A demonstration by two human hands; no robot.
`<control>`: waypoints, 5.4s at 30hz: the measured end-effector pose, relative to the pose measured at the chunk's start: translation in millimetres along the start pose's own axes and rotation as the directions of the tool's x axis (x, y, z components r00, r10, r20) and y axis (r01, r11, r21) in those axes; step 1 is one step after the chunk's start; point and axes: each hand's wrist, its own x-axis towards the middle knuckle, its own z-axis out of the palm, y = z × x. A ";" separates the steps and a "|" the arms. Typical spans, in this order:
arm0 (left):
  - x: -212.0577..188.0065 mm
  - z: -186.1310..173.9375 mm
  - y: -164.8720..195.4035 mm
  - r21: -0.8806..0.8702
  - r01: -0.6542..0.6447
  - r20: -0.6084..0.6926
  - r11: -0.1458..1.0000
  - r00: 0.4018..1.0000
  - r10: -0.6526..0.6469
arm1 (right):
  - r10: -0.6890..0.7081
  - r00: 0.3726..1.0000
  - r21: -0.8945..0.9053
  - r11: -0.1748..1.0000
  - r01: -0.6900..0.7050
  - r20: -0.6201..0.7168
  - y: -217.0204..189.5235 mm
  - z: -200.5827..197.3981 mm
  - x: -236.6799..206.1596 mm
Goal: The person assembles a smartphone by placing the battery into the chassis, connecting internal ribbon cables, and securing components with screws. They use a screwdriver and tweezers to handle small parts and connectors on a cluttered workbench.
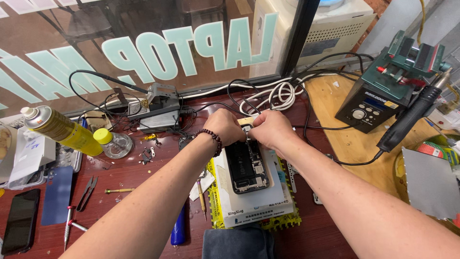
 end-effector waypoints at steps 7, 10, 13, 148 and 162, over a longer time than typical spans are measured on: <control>2.0 2.5 -1.7 -0.015 0.007 -0.001 1.000 1.000 -0.007 | 0.125 0.972 0.172 0.972 -0.160 0.198 5.3 -2.1 15.1; 0.5 0.4 -3.1 -0.045 -0.003 0.031 0.999 1.000 0.004 | 0.134 0.974 0.186 0.968 -0.169 0.184 5.0 -1.3 15.8; -1.4 -1.3 -2.5 -0.069 0.017 0.052 0.997 0.999 -0.013 | 0.131 0.975 0.173 0.971 -0.163 0.182 3.2 -0.3 13.9; -88.9 25.5 -240.7 -0.884 0.460 0.368 0.081 0.794 -0.485 | 0.056 0.989 0.716 0.684 -0.140 0.140 14.4 197.1 11.5; -63.5 42.2 -259.4 -0.775 0.317 0.563 -0.546 0.738 -0.371 | 0.142 0.984 0.563 0.807 -0.180 0.112 15.8 214.8 19.9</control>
